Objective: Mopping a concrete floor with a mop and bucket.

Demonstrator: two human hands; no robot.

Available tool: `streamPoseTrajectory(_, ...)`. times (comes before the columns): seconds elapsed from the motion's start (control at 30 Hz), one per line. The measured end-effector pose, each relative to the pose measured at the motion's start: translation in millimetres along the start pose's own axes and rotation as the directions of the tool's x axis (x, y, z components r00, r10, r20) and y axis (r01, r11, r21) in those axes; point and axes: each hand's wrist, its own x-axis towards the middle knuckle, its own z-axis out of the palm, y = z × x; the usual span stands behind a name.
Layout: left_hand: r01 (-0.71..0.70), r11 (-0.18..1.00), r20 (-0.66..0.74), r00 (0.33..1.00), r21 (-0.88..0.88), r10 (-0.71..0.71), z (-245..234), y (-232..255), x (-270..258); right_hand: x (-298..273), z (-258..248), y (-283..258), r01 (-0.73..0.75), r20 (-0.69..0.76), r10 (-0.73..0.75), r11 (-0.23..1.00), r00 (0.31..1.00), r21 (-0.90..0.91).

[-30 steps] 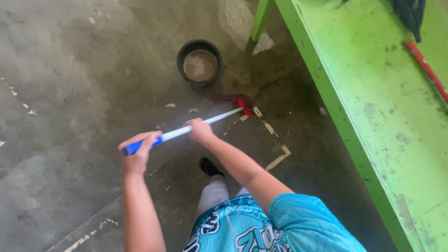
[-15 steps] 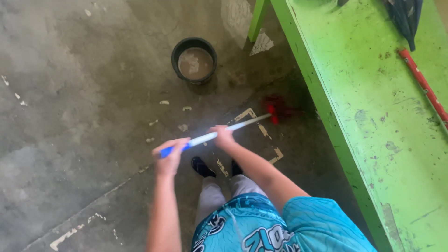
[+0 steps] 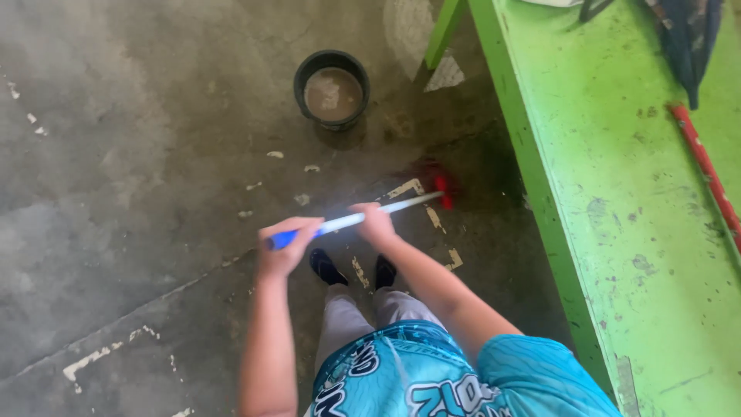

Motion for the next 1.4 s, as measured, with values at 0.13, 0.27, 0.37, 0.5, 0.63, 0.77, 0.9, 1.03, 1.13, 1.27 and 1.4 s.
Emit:
streamPoseTrajectory(0.13, 0.043, 0.989, 0.021, 0.999, -0.139, -0.041, 54, -64, 6, 18, 25, 109, 0.022, -0.034, -0.027, 0.987, 0.999, -0.158)
streamPoseTrajectory(0.27, 0.134, 0.982, -0.095, 0.984, -0.135, -0.148, 12, -56, -24, 17, 62, 70, 0.038, 0.106, -0.016, 0.978, 0.994, -0.205)
streamPoseTrajectory(0.37, 0.182, 0.981, -0.284, 0.939, -0.064, -0.193, -58, -20, -51, 27, 107, -10, 0.177, 0.264, -0.122, 0.964, 0.957, -0.197)
streamPoseTrajectory(0.5, 0.142, 0.987, -0.507, 0.858, 0.078, -0.084, -142, 32, -85, 44, 164, -124, 0.395, 0.425, -0.376, 0.918, 0.823, 0.047)
streamPoseTrajectory(0.63, -0.297, 0.954, -0.677, 0.709, -0.036, 0.195, -156, 11, -63, 69, 189, -181, 0.395, 0.516, -0.363, 0.917, 0.776, 0.05)
streamPoseTrajectory(0.77, -0.561, 0.773, -0.825, 0.559, -0.297, 0.088, -143, 0, -26, 86, 192, -147, 0.393, 0.474, -0.365, 0.919, 0.802, 0.043)
streamPoseTrajectory(0.9, -0.543, 0.721, -0.749, 0.66, -0.43, 0.05, -101, -19, 1, 67, 92, -131, 0.196, 0.466, -0.172, 0.981, 0.868, -0.003)
streamPoseTrajectory(1.03, -0.6, 0.679, -0.708, 0.686, -0.423, 0.166, -31, -69, 3, 81, 105, 0, 0.309, 0.233, -0.281, 0.947, 0.931, -0.09)
streamPoseTrajectory(1.13, -0.567, 0.627, -0.592, 0.78, -0.534, 0.2, -5, -108, -11, 75, 100, 41, 0.233, 0.13, -0.198, 0.895, 0.972, -0.38)
streamPoseTrajectory(1.27, -0.461, 0.595, -0.549, 0.835, -0.659, 0.039, -60, -143, -28, 99, 175, 39, 0.232, 0.074, -0.22, 0.906, 0.973, -0.354)
streamPoseTrajectory(1.4, -0.457, 0.731, -0.729, 0.679, -0.507, -0.081, -185, -115, -58, 92, 255, -95, 0.464, 0.133, -0.445, 0.858, 0.886, -0.221)
